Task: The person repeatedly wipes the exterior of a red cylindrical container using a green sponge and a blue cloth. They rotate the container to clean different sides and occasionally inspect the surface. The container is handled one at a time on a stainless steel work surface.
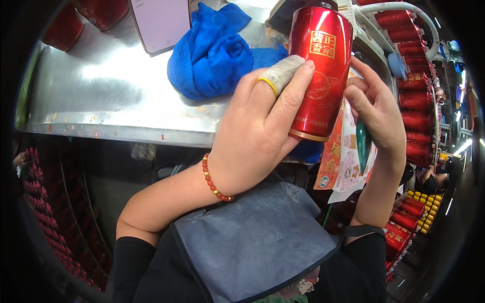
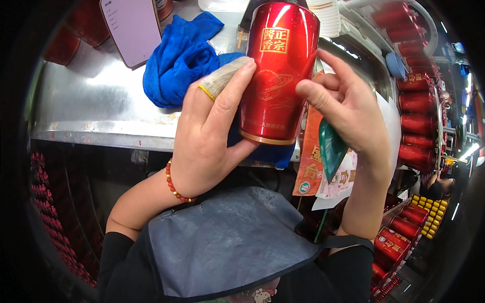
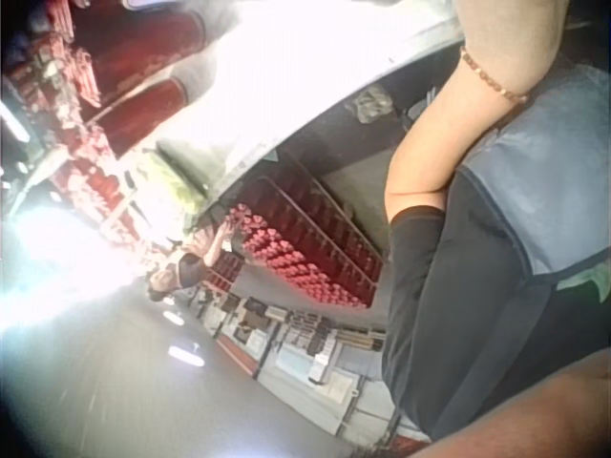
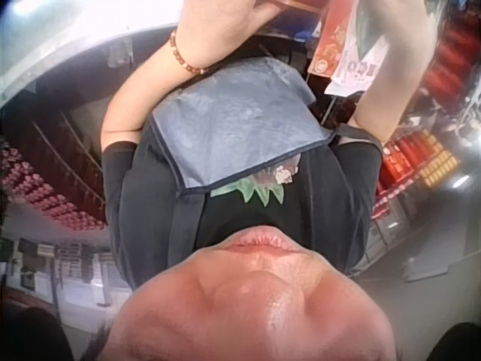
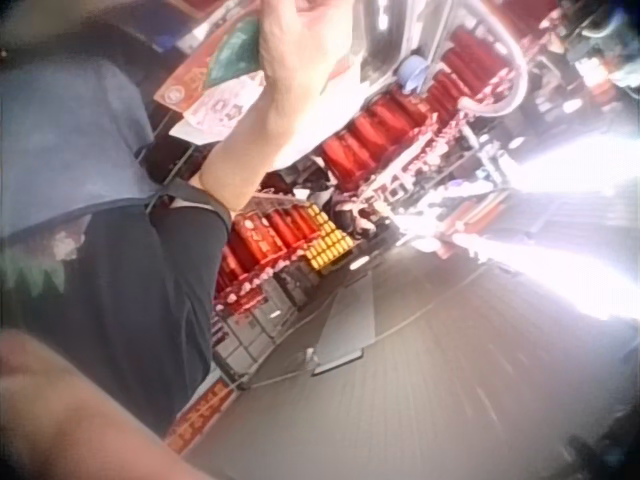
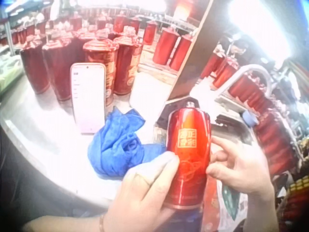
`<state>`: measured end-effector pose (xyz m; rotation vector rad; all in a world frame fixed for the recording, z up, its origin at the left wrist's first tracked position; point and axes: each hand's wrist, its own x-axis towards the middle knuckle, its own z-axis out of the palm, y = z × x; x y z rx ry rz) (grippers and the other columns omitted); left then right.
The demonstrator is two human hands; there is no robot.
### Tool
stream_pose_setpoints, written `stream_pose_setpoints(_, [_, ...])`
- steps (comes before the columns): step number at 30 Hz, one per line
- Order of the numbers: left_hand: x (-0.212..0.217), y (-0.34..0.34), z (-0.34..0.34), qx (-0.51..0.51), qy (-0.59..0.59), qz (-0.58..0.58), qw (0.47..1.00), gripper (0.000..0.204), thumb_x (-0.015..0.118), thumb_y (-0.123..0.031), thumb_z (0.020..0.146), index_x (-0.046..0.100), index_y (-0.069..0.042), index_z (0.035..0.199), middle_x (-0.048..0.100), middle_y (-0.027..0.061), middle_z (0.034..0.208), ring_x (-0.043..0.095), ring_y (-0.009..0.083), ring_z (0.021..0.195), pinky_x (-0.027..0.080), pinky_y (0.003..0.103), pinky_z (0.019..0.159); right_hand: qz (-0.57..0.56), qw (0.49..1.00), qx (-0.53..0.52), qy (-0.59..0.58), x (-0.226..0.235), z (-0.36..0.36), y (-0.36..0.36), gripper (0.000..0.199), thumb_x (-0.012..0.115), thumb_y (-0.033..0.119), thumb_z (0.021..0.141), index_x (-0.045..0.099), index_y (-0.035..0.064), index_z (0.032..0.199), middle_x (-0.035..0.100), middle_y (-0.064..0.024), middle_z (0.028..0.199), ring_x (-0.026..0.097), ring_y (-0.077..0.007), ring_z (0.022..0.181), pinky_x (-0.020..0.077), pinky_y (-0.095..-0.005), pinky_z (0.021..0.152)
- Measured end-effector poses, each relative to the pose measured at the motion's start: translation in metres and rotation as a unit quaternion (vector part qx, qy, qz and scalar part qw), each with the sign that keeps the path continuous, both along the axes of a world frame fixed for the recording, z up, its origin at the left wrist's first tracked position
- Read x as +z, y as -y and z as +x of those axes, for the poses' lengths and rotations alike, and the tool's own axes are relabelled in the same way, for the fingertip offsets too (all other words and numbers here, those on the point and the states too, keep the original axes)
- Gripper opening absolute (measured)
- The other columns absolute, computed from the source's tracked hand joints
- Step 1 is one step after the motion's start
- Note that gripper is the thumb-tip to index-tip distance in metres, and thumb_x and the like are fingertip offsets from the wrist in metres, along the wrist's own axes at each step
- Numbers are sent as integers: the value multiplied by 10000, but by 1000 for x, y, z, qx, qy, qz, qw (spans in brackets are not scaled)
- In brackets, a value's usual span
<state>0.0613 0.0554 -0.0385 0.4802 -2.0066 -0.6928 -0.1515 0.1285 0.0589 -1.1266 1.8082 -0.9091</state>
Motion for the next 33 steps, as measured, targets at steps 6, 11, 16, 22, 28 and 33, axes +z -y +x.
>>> stream_pose_setpoints(6, [11,-1,-12,-20,-27,-165,986,555,723,-93,745,671,-15,1292,678,136,1136,639,348,1102,564,417,945,16,978,17,207,-37,-26,0,696,783,158,927,440,-59,1492,628,-129,1378,634,-176,1207,504,-302,1038])
stream_pose_setpoints(11, [18,-19,-5,-58,66,-312,946,447,642,-146,749,758,-75,1175,710,101,1066,636,232,1059,545,315,913,9,990,11,138,-48,-50,-7,687,787,206,932,478,-31,1499,701,-86,1222,663,-121,1056,511,-250,927])
stream_pose_setpoints(16, [20,-25,-10,-47,96,-376,920,332,597,-165,795,734,-4,1051,673,108,1000,599,205,1024,505,283,939,25,1000,12,-15,6,-46,21,547,605,414,1052,598,-16,1390,749,-50,981,550,-17,714,463,-183,661])
stream_pose_setpoints(22, [16,-33,-8,-28,91,-367,925,324,610,-181,798,737,-2,1037,671,147,1012,616,226,1033,518,312,965,12,915,55,-399,19,19,55,755,797,596,833,656,-64,1172,751,-180,941,748,-217,799,583,-371,766])
stream_pose_setpoints(28, [6,-29,9,-87,43,-300,949,334,639,-89,829,745,30,1121,682,152,1042,657,280,1107,601,354,958,27,993,23,-109,14,10,54,637,835,344,869,575,-80,1267,753,-172,1010,756,-203,885,604,-314,811])
stream_pose_setpoints(33, [1,-24,20,-95,-13,-245,965,341,689,-58,769,759,44,1087,681,167,1009,686,329,1070,649,369,891,-2,997,38,63,-9,-22,43,636,804,273,902,519,-51,1369,719,-122,1138,716,-149,921,576,-253,773])
